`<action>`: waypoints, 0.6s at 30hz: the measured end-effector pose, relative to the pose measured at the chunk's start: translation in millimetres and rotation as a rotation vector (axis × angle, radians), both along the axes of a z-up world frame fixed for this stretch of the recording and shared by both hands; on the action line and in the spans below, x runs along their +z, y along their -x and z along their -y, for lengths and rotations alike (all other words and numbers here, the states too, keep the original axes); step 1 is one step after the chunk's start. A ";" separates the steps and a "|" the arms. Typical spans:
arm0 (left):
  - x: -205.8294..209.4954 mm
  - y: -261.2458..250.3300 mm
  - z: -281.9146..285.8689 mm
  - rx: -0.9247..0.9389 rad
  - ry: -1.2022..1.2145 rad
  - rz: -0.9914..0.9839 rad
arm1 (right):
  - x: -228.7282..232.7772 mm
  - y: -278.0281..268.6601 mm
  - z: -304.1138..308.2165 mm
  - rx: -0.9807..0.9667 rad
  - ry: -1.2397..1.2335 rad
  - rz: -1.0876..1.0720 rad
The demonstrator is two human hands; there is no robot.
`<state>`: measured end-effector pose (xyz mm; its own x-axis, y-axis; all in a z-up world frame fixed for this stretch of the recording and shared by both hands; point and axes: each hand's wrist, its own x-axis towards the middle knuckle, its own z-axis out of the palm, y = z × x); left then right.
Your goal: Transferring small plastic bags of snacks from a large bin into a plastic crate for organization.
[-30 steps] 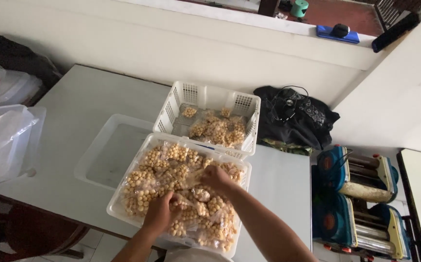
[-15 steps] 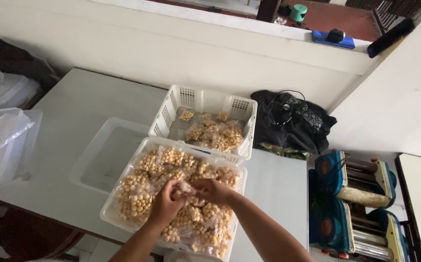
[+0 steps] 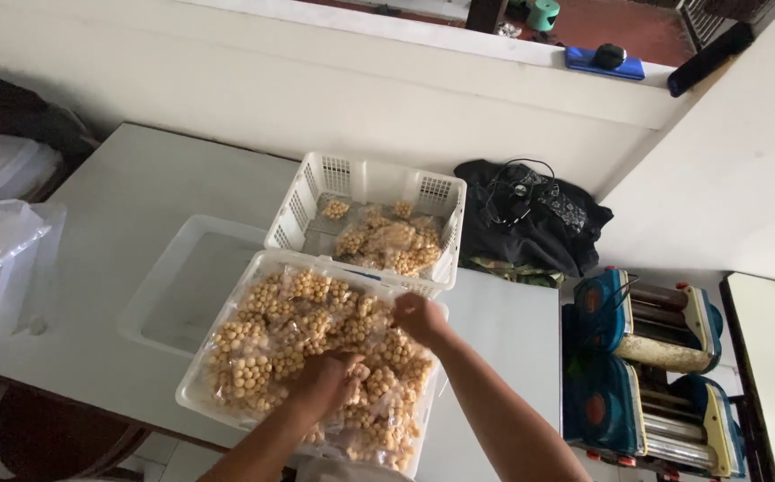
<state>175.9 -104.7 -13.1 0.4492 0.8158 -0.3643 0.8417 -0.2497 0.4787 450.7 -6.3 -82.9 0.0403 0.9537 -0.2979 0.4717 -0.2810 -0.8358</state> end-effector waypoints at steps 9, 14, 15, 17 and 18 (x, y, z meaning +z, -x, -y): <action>-37.0 6.5 -30.6 0.046 -0.064 0.000 | 9.7 4.9 55.3 0.481 0.064 0.566; 51.5 1.1 -51.5 0.276 0.056 0.162 | -3.0 -7.6 61.8 0.492 0.034 0.509; 52.6 -3.4 -65.0 0.276 0.057 0.162 | -3.2 -7.1 60.5 0.492 0.034 0.509; 54.4 -12.9 -92.0 0.489 0.022 0.342 | -4.8 -5.5 60.8 0.464 0.010 0.495; 57.8 -17.6 -98.8 0.488 0.021 0.342 | -7.4 -6.5 61.3 0.463 0.010 0.495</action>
<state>193.5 -5.9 44.7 0.1190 0.9515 -0.2836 0.6541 0.1398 0.7434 457.2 -67.6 -90.3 -0.2375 0.9030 -0.3580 0.8719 0.0357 -0.4885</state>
